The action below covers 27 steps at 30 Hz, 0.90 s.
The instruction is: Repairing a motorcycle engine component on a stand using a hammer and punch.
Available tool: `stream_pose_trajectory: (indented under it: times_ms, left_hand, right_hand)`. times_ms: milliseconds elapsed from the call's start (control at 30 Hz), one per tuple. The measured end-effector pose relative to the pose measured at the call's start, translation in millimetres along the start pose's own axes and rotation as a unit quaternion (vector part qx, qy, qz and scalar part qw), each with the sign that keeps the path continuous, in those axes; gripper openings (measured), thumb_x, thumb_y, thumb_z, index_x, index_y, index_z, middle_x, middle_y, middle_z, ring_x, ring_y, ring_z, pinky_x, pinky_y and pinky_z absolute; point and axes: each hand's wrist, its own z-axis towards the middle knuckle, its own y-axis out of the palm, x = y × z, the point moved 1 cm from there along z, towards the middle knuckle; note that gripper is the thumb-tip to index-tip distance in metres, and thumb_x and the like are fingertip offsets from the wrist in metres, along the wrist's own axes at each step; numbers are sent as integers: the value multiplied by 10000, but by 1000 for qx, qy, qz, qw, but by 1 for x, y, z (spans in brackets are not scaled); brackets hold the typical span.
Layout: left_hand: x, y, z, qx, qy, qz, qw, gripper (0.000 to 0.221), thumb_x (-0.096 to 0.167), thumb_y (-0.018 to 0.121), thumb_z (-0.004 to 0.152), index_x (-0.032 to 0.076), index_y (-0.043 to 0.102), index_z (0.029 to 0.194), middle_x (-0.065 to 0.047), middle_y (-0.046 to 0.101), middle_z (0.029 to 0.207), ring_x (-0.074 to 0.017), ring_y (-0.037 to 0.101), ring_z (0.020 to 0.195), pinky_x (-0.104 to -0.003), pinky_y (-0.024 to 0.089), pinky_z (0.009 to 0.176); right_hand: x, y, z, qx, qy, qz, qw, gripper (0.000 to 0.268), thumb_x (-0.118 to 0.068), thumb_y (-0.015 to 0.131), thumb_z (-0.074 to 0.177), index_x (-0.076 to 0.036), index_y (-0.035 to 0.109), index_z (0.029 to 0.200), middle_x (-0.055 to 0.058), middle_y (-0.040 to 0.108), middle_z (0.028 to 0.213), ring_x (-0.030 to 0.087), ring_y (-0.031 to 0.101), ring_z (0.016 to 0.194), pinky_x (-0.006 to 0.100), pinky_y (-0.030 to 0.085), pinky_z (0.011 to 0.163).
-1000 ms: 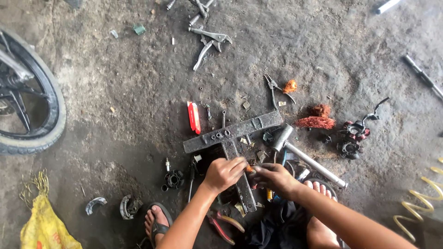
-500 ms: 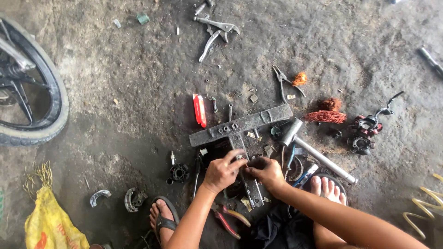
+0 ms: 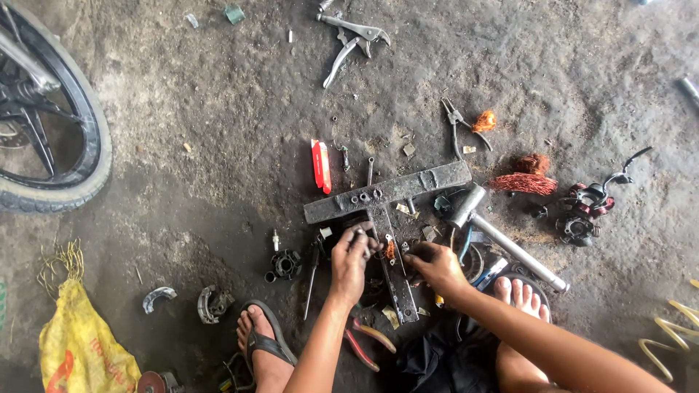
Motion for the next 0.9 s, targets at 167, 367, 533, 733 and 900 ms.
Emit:
stream_pose_trajectory:
  times_ms: [167,367,533,733,900]
  left_hand:
    - [-26,-5,-2,49,29,134,989,281,-17,809,826,-45,762,1101,-107,772,1034,-151,734,895,-279,611,837]
    - [-38,-2,-10,56,86,178,979,261,-22,792,847,-39,766,1106,-101,802,1009,-162,767,889,-296,635,857]
    - [-24,6,-22,40,164,267,949,241,-8,780,874,-37,759,1113,-102,802,995,-156,773,901,-289,632,853]
    - [-24,12,-26,35,148,229,961,205,-11,741,904,-47,743,1106,-88,792,1013,-155,763,933,-280,630,878]
    - [-15,17,-27,47,160,274,947,167,-19,729,912,-39,745,1077,-81,790,998,-152,749,932,-276,615,859]
  right_hand:
    - [9,-31,-10,7,-13,-45,999,219,-196,696,926,-23,741,1052,97,798,822,162,745,621,326,639,589]
    - [42,-77,-19,82,-37,-68,994,233,-169,706,918,3,749,1069,104,805,837,169,719,636,338,608,621]
    - [48,-103,-27,128,-69,-70,987,242,-171,712,917,7,758,1075,107,799,835,153,716,703,326,585,670]
    - [51,-113,-26,151,-83,-73,982,252,-187,710,914,-10,767,1083,105,813,865,144,729,750,318,582,723]
    - [38,-118,-28,157,-57,-83,982,247,-203,705,928,-7,762,1068,118,809,847,163,740,734,331,591,716]
